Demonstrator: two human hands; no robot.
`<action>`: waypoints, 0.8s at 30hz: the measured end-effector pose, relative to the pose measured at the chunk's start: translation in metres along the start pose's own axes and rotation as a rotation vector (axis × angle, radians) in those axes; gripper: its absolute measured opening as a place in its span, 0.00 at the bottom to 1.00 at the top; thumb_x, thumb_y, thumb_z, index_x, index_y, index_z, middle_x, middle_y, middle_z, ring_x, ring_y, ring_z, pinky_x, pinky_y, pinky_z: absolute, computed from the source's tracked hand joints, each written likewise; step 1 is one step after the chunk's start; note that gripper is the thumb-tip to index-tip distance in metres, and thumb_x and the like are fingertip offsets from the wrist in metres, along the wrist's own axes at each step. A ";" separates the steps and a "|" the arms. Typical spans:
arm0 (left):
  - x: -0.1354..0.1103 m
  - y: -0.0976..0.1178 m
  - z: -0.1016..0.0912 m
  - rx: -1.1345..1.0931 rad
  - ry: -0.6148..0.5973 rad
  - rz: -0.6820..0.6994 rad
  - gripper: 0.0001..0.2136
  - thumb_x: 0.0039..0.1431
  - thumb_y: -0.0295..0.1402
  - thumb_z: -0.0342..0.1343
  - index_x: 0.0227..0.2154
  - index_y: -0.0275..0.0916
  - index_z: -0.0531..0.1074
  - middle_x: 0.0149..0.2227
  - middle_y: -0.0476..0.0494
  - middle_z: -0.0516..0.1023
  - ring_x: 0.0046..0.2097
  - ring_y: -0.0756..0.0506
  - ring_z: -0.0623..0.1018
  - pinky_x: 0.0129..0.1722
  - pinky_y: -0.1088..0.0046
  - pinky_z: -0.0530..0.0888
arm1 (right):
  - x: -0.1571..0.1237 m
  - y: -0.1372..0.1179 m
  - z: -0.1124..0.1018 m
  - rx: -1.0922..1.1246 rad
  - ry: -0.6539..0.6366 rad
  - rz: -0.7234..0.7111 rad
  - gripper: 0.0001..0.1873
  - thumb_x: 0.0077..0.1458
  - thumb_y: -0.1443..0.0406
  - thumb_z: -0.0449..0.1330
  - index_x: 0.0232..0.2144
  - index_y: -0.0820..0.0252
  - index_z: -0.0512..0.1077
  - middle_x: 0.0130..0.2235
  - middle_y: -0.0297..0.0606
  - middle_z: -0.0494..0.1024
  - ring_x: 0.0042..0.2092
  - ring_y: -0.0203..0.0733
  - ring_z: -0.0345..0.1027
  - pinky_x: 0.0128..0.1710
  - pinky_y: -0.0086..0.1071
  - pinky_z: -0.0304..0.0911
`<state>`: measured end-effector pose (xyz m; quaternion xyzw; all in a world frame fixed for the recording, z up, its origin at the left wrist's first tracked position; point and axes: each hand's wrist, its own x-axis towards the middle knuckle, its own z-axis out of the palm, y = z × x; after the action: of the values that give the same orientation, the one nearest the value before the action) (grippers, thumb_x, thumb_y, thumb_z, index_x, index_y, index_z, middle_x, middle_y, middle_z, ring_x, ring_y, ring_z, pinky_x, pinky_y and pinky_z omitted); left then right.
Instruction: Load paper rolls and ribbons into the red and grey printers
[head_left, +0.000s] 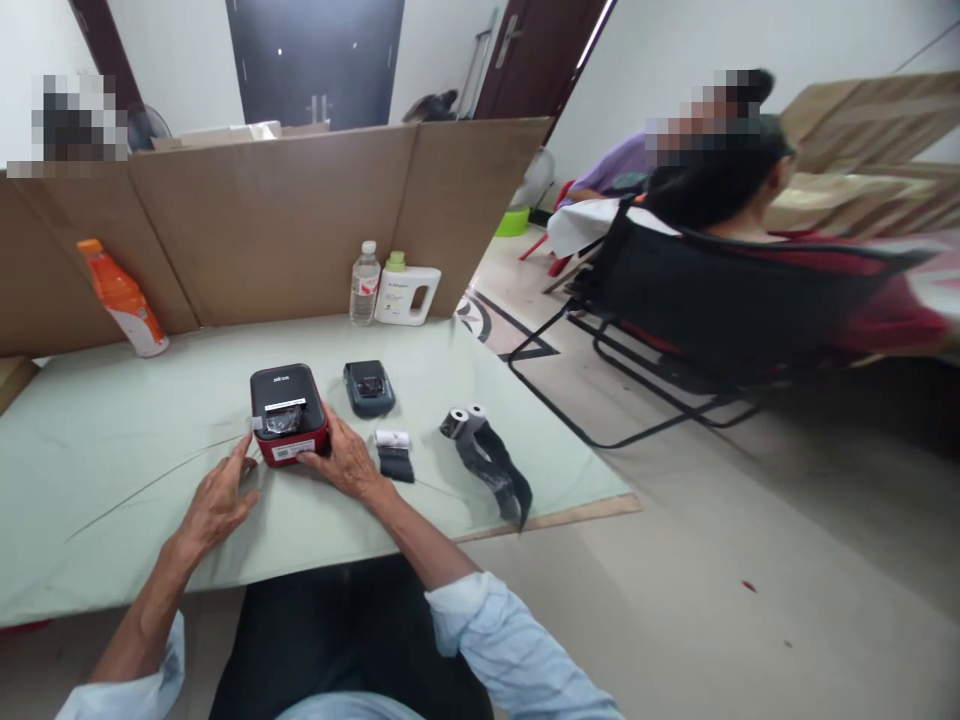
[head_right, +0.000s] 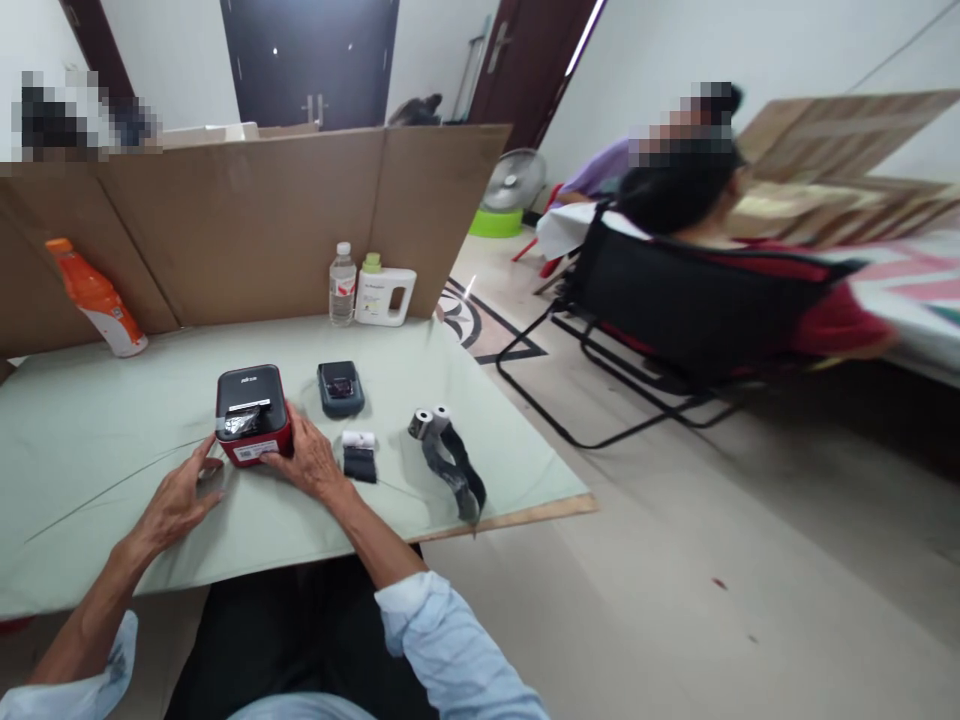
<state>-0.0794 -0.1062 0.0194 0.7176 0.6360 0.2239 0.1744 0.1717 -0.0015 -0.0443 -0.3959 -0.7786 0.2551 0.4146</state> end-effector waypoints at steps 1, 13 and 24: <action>-0.003 -0.001 -0.004 -0.001 -0.012 -0.002 0.42 0.56 0.34 0.59 0.75 0.42 0.54 0.55 0.37 0.83 0.55 0.36 0.82 0.59 0.54 0.77 | 0.000 0.000 0.000 0.001 -0.002 0.006 0.55 0.58 0.49 0.71 0.76 0.57 0.49 0.69 0.55 0.70 0.68 0.60 0.67 0.67 0.54 0.67; -0.023 -0.012 -0.047 -0.125 -0.110 -0.087 0.30 0.58 0.32 0.50 0.66 0.40 0.67 0.43 0.43 0.88 0.45 0.42 0.85 0.54 0.59 0.79 | -0.004 0.001 -0.003 0.015 0.009 0.008 0.54 0.59 0.46 0.69 0.76 0.54 0.49 0.69 0.51 0.70 0.68 0.62 0.68 0.65 0.56 0.68; 0.035 0.001 -0.022 -0.047 0.048 -0.003 0.48 0.53 0.49 0.69 0.74 0.39 0.57 0.69 0.27 0.70 0.65 0.29 0.76 0.60 0.51 0.77 | -0.003 0.001 -0.001 0.008 0.024 -0.017 0.53 0.60 0.46 0.68 0.77 0.54 0.48 0.70 0.52 0.69 0.68 0.61 0.68 0.65 0.56 0.69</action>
<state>-0.0874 -0.0725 0.0422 0.7069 0.6356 0.2556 0.1761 0.1739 -0.0037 -0.0458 -0.3908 -0.7760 0.2500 0.4274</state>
